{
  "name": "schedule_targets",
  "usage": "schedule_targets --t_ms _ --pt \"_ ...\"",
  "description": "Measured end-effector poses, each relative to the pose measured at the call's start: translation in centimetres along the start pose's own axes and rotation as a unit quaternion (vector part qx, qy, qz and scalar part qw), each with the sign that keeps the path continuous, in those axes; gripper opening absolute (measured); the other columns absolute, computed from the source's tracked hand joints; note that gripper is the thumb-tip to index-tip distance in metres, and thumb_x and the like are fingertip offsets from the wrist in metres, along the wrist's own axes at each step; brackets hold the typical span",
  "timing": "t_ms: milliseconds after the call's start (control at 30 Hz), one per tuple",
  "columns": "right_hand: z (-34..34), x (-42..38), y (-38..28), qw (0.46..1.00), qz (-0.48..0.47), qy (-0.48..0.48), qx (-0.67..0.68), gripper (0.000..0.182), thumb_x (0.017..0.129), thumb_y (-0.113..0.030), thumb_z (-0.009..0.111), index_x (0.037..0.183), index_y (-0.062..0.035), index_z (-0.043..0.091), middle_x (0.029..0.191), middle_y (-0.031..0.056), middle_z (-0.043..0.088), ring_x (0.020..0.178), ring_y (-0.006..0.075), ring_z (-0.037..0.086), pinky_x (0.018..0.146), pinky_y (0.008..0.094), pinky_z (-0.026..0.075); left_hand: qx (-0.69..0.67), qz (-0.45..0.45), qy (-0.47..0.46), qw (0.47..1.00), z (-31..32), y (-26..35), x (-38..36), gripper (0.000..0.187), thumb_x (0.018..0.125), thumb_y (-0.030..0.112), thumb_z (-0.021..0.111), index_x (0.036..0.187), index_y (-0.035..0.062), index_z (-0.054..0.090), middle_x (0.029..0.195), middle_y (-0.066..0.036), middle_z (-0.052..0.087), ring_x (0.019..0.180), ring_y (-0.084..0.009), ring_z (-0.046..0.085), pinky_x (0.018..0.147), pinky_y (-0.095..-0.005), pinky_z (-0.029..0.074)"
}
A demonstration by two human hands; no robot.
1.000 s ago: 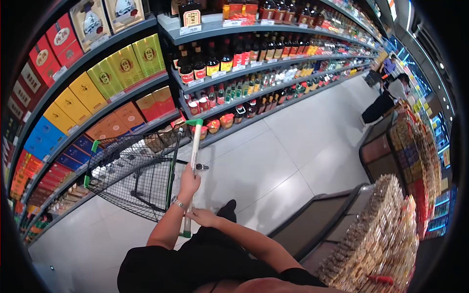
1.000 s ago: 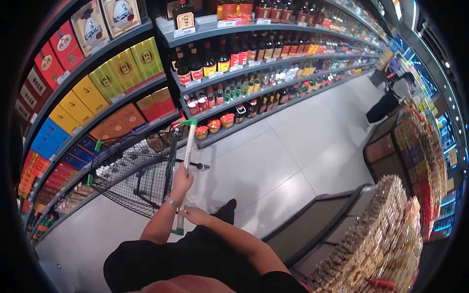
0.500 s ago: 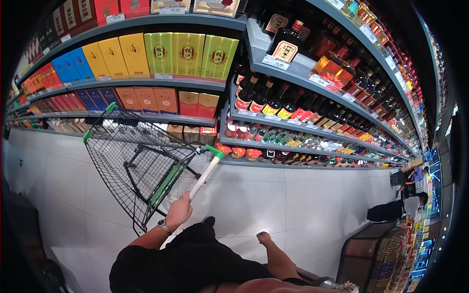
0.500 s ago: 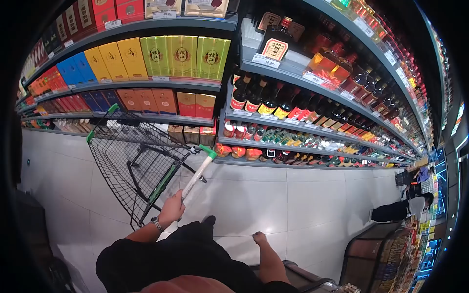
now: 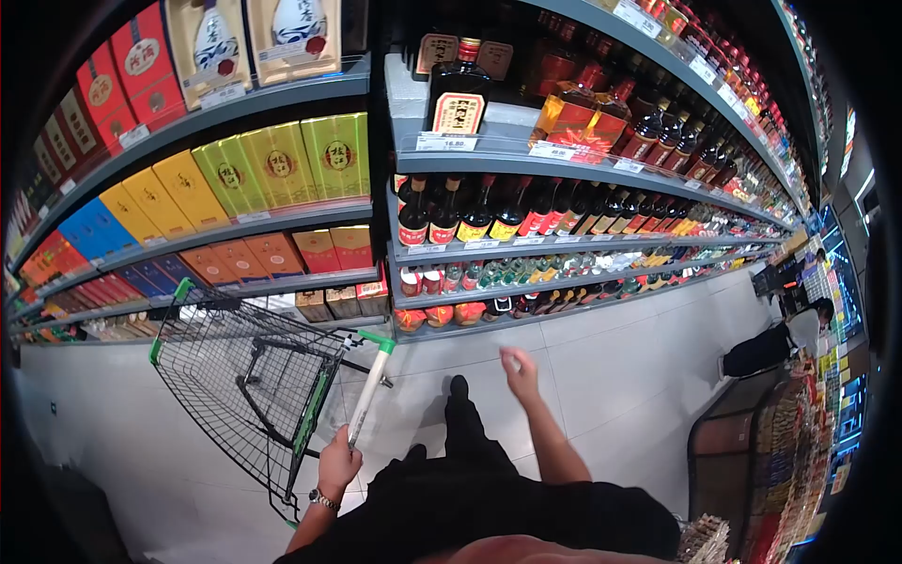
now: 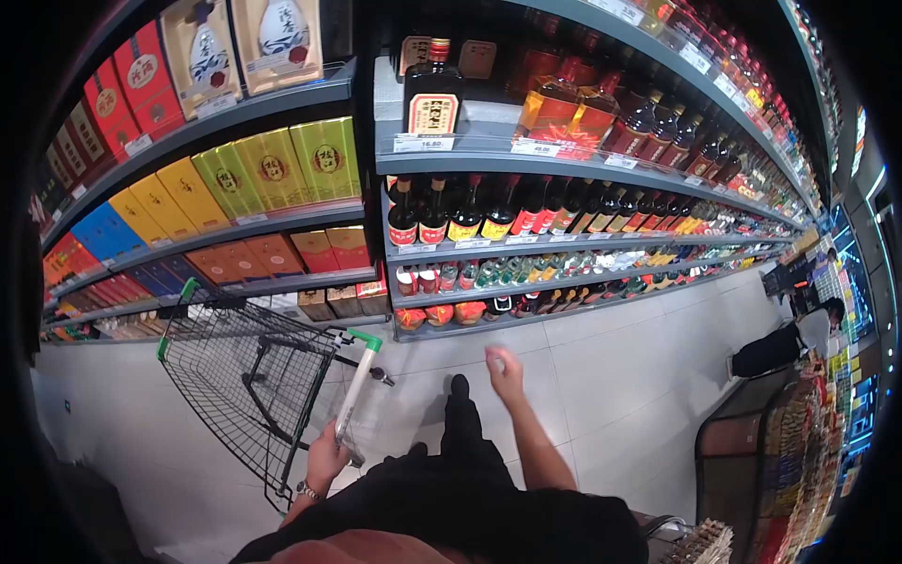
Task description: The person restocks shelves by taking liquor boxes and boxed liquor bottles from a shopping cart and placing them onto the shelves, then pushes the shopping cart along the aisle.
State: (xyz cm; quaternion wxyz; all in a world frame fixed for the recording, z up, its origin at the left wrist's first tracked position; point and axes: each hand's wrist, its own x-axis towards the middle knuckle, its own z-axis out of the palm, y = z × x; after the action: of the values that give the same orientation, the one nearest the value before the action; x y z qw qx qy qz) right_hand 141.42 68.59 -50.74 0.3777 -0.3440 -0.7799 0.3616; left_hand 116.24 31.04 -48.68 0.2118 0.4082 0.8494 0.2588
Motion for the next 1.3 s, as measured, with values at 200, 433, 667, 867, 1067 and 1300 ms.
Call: schedule_targets --t_ms 200,433,667,867,1067,1300 --pt "-6.3 24.3 -13.8 0.933 -0.306 0.11 -0.157 0.024 0.079 -0.002 0.067 0.104 -0.003 0.066 0.107 0.0147 0.064 0.109 0.0374 0.057 0.098 0.0472 0.043 0.047 -0.095 0.011 0.994 0.5 0.7 0.6 0.034 0.073 0.02 0.068 0.103 0.0053 0.061 0.077 -0.02 0.067 0.072 -0.0404 0.066 0.067 -0.0498 0.054" --pt "-4.2 37.2 -16.8 0.871 -0.43 0.094 -0.217 0.04 0.079 -0.011 0.07 0.117 -0.0018 0.062 0.118 0.0184 0.06 0.116 0.042 0.054 0.108 0.0598 0.034 0.091 -0.317 -0.025 0.944 1.9 3.7 3.1 0.035 0.069 0.043 0.072 0.088 0.0137 0.073 0.079 -0.013 0.071 0.078 -0.0345 0.069 0.07 -0.0456 0.055" --pt "-1.7 39.4 -15.3 0.886 -0.423 0.059 -0.178 0.04 0.079 -0.011 0.07 0.117 0.0007 0.061 0.113 0.0196 0.062 0.109 0.038 0.057 0.106 0.0559 0.037 0.107 -0.326 0.098 0.934 4.8 9.6 7.5 0.033 0.07 0.04 0.07 0.082 0.0084 0.069 0.078 -0.016 0.067 0.076 -0.0353 0.067 0.07 -0.0469 0.054" --pt "0.1 33.1 -15.7 0.863 -0.504 -0.017 0.024 0.032 0.073 -0.002 0.069 0.105 -0.0019 0.064 0.111 0.016 0.062 0.106 0.038 0.058 0.102 0.0546 0.042 0.104 -0.334 0.168 0.922 8.4 12.1 8.1 0.031 0.071 0.039 0.07 0.077 0.0083 0.069 0.076 -0.015 0.068 0.074 -0.0348 0.067 0.069 -0.0468 0.054" --pt "10.1 18.2 -10.2 0.773 -0.455 -0.437 0.075 0.03 0.083 -0.025 0.07 0.104 -0.0042 0.067 0.103 0.0144 0.064 0.102 0.0362 0.059 0.093 0.0466 0.047 0.067 -0.317 0.127 0.938 10.3 16.4 8.8 0.036 0.073 0.038 0.07 0.093 0.008 0.07 0.081 -0.015 0.069 0.079 -0.0349 0.067 0.071 -0.0466 0.054" --pt "11.3 12.6 -4.5 0.666 -0.342 -0.623 -0.228 0.037 0.084 -0.045 0.063 0.091 -0.0116 0.075 0.085 0.0144 0.072 0.086 0.0327 0.07 0.08 0.045 0.052 -0.121 -0.042 0.2 0.971 5.9 24.1 9.6 0.036 0.087 0.02 0.065 0.119 0.0041 0.061 0.111 -0.019 0.062 0.106 -0.0367 0.059 0.092 -0.0424 0.048"
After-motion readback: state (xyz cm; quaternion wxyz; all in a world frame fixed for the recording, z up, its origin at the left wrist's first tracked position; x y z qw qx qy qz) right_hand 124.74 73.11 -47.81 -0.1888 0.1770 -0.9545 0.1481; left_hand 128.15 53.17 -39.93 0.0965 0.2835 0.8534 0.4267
